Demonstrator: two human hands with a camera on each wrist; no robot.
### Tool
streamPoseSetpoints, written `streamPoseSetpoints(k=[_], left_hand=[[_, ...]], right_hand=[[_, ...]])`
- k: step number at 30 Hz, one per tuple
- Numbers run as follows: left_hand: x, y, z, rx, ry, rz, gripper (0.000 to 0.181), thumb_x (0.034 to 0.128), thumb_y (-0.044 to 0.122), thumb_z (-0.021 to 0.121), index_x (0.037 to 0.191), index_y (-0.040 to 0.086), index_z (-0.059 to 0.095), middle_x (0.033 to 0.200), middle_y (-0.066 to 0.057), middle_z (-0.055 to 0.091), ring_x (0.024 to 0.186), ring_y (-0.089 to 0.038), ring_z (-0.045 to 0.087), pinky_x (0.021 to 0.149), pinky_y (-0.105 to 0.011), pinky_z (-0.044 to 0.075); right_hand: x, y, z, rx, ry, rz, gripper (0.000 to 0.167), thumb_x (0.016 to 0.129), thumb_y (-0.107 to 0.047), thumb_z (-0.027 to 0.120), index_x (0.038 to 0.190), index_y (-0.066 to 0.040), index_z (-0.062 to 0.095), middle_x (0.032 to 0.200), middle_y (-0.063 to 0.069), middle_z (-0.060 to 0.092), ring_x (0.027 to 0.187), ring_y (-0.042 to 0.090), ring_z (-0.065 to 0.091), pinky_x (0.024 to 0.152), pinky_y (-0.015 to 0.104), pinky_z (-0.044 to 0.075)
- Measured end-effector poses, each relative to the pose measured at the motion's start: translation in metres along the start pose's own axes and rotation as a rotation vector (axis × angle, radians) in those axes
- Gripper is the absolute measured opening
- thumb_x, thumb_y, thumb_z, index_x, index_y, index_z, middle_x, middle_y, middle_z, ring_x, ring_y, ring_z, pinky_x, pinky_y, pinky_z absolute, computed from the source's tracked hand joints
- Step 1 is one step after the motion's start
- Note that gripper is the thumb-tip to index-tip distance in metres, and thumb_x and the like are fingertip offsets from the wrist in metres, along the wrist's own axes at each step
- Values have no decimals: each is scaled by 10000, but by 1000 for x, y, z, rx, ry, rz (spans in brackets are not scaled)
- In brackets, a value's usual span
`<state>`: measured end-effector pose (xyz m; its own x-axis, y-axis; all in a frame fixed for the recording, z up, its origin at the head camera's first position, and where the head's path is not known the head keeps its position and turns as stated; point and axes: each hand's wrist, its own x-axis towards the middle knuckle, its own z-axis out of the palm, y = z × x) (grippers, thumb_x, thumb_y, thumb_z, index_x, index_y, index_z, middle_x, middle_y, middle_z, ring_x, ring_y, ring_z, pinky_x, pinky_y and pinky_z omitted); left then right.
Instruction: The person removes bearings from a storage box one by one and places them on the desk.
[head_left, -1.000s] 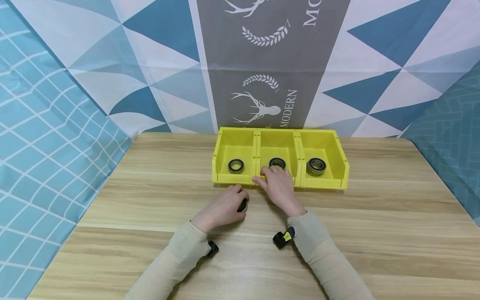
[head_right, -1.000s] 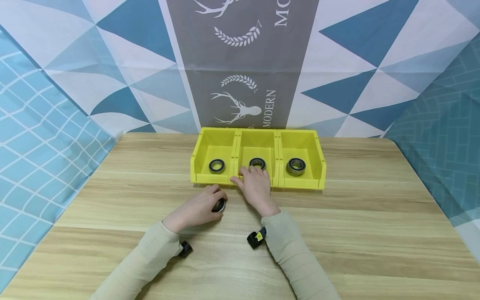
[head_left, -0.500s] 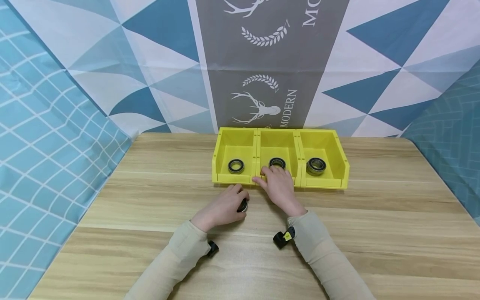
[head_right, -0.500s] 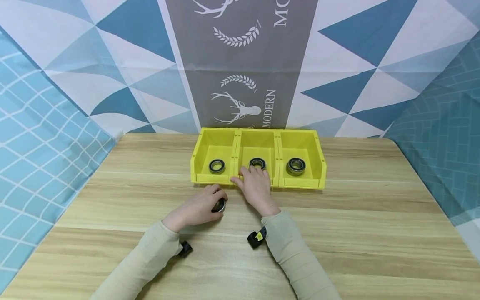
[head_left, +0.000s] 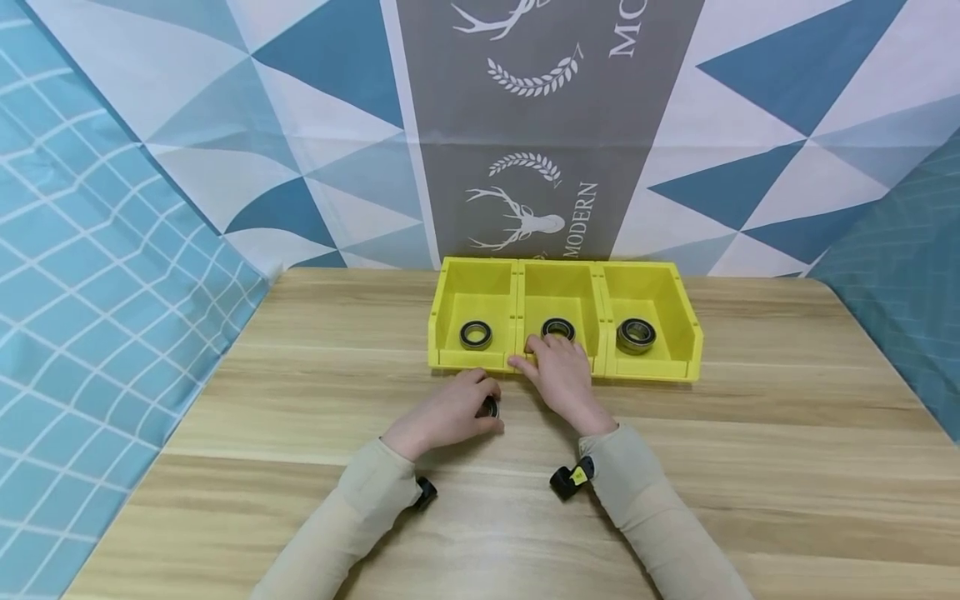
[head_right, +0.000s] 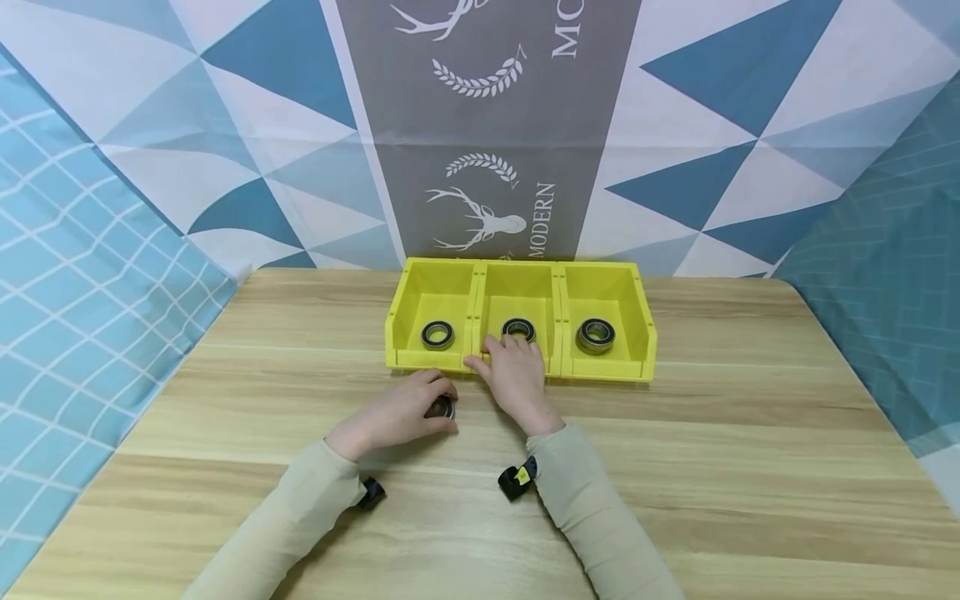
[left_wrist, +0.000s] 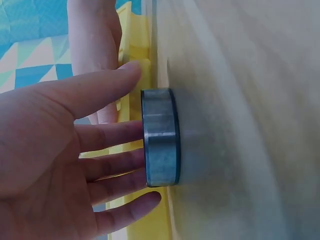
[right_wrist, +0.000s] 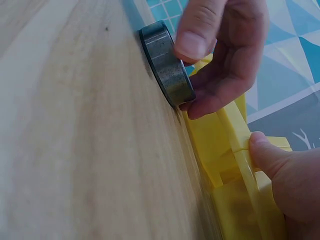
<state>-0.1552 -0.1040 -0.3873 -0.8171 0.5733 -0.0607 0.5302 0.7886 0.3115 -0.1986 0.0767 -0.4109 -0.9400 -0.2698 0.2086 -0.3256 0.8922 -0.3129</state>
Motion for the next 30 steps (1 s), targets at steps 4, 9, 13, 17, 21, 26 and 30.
streamPoseSetpoints(k=[4, 9, 13, 17, 21, 26, 30], left_hand=[[2, 1, -5, -9, 24, 27, 342, 830, 370, 641, 1032, 95, 608, 989, -21, 574, 859, -140, 525, 782, -314, 437], [8, 4, -18, -6, 73, 35, 330, 845, 332, 633, 1056, 78, 618, 993, -50, 594, 829, -156, 561, 739, -319, 460], [14, 5, -27, 15, 122, 29, 297, 846, 293, 640, 1036, 66, 625, 963, -64, 594, 797, -161, 547, 728, -321, 456], [19, 5, -33, 29, 167, 12, 254, 854, 267, 632, 1016, 71, 631, 957, -61, 603, 825, -173, 560, 745, -324, 462], [24, 5, -38, 30, 205, -39, 228, 859, 256, 622, 998, 76, 637, 958, -55, 603, 844, -176, 576, 741, -323, 473], [32, 0, -42, 11, 256, -127, 219, 854, 217, 625, 1013, 67, 637, 982, -69, 613, 873, -189, 590, 750, -335, 488], [41, -8, -44, -14, 284, -178, 227, 846, 205, 635, 1018, 58, 626, 978, -92, 607, 862, -207, 585, 730, -354, 490]], right_hand=[[-1, -1, 1, -1, 0, 5, 436, 882, -544, 448, 986, -140, 577, 973, 73, 599, 963, 271, 535, 791, 376, 368], [-2, -1, 0, -5, 32, -5, 409, 880, -524, 469, 956, -137, 578, 935, 62, 599, 934, 264, 540, 757, 364, 366], [-2, -1, -1, -6, 54, -21, 388, 878, -505, 490, 930, -131, 578, 894, 54, 596, 910, 259, 545, 729, 353, 365], [-2, 0, -1, -11, 66, -21, 379, 876, -497, 499, 916, -128, 577, 874, 50, 594, 901, 262, 549, 718, 351, 367], [-2, 0, -1, -9, 68, -20, 382, 874, -498, 502, 917, -127, 580, 879, 50, 601, 903, 265, 552, 714, 351, 367], [-2, 0, 0, -3, 53, -24, 391, 874, -508, 494, 919, -128, 577, 890, 51, 603, 917, 265, 551, 712, 349, 368], [-1, -1, 0, 0, 49, -17, 397, 874, -510, 494, 922, -125, 578, 893, 57, 605, 902, 266, 548, 719, 351, 368]])
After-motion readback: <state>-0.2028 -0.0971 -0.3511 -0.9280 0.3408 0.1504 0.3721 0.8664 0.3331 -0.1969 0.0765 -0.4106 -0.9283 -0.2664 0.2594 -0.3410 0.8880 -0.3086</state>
